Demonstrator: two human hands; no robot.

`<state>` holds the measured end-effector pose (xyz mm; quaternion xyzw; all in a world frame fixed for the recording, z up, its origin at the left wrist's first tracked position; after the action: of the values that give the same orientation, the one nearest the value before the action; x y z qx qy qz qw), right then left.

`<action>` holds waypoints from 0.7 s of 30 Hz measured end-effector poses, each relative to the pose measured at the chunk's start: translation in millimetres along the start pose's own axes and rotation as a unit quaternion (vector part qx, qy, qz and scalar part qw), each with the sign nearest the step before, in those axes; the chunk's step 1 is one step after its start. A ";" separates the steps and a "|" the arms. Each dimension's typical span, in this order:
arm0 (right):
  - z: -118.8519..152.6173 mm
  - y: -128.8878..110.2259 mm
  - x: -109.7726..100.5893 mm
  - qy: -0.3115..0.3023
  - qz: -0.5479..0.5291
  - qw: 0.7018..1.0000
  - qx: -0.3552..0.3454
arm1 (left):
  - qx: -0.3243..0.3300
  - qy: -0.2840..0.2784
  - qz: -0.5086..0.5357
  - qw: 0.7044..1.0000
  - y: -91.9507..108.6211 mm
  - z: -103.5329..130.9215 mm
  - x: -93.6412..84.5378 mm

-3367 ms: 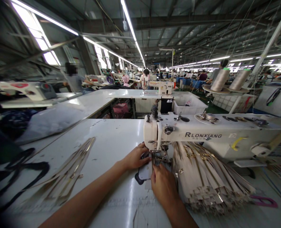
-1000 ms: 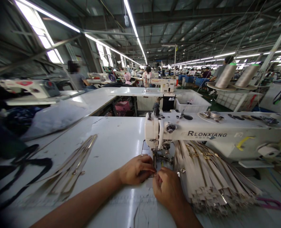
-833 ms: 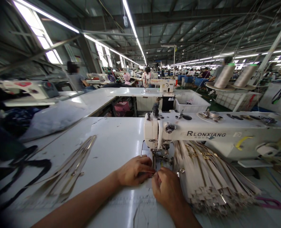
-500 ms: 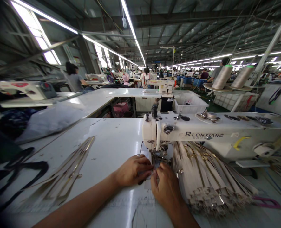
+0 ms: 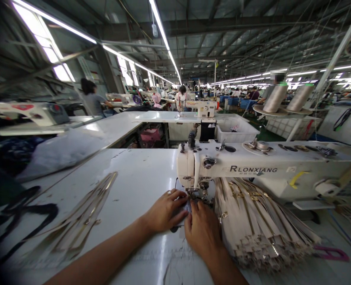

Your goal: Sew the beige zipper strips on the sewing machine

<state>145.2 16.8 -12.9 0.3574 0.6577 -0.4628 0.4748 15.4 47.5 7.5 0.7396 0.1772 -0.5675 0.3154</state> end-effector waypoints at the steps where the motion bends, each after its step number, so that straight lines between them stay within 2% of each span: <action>1: 0.7 -0.1 0.3 0.002 -0.003 1.000 -0.003 | -0.003 0.001 0.002 1.000 -1.0 -0.1 -0.3; 12: 8.5 0.5 0.7 0.032 -0.044 0.998 -0.018 | -0.018 -0.015 -0.004 1.000 -0.9 -1.3 -4.5; 21: 9.3 1.7 4.5 0.032 -0.057 0.997 -0.027 | -0.037 -0.028 -0.029 0.999 1.8 -0.9 -7.5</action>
<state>148.2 8.7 -18.8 0.3210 0.7044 -0.4596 0.4354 15.0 47.5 15.3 0.7058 0.2105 -0.5903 0.3303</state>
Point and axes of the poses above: each hand's wrist, its own z-axis away from the middle knuckle, its own x-axis out of the palm, y = z × x, the point moved 5 cm from there along -z, towards the middle knuckle, and after that the axes turned 11 degrees about -y, right-handed, at the moved point
